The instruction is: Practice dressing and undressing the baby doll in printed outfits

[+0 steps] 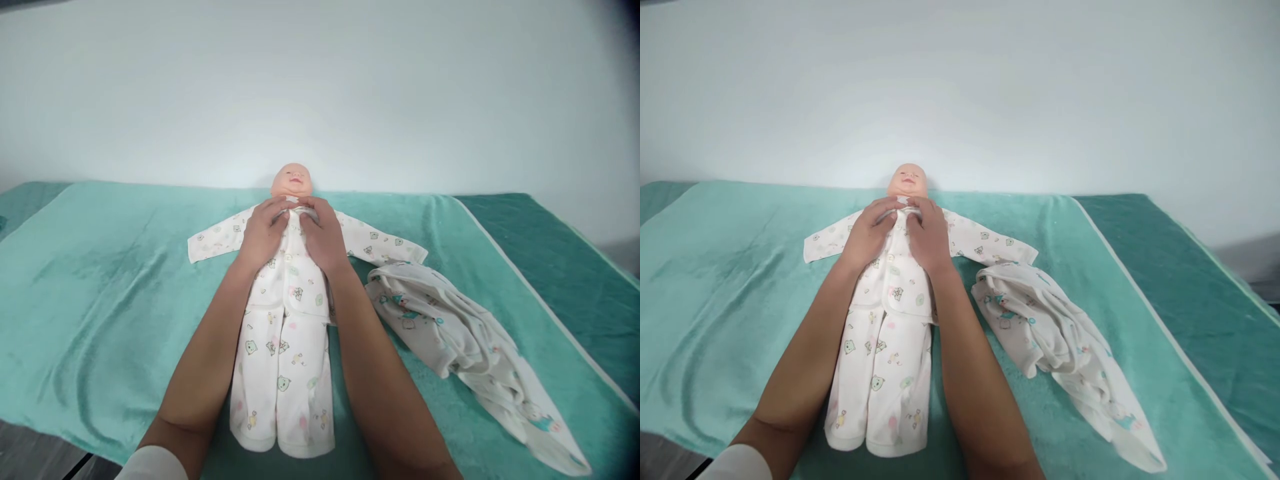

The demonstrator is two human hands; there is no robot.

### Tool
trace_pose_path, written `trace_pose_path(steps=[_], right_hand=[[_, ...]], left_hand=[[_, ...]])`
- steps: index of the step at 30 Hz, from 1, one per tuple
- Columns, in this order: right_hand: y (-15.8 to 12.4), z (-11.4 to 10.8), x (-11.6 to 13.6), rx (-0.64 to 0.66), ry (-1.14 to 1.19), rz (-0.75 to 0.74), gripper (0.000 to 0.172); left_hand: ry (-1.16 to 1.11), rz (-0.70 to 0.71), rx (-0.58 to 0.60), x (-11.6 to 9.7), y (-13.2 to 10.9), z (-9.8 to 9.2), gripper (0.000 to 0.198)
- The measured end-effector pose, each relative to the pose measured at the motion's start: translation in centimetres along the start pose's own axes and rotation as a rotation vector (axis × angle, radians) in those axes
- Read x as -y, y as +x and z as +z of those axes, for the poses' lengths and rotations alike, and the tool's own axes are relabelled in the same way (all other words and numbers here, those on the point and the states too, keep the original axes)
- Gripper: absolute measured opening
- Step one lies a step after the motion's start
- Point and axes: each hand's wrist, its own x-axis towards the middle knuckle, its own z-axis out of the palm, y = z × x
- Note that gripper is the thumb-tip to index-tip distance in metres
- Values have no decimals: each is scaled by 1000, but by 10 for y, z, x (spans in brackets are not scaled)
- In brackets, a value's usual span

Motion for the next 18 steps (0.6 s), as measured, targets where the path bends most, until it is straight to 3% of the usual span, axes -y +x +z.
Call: trace_pose_path(steps=[18], right_hand=[[0,1,-5,-37,-75,-144,30]], left_hand=[[59,35,-31,5,-1,3,29]])
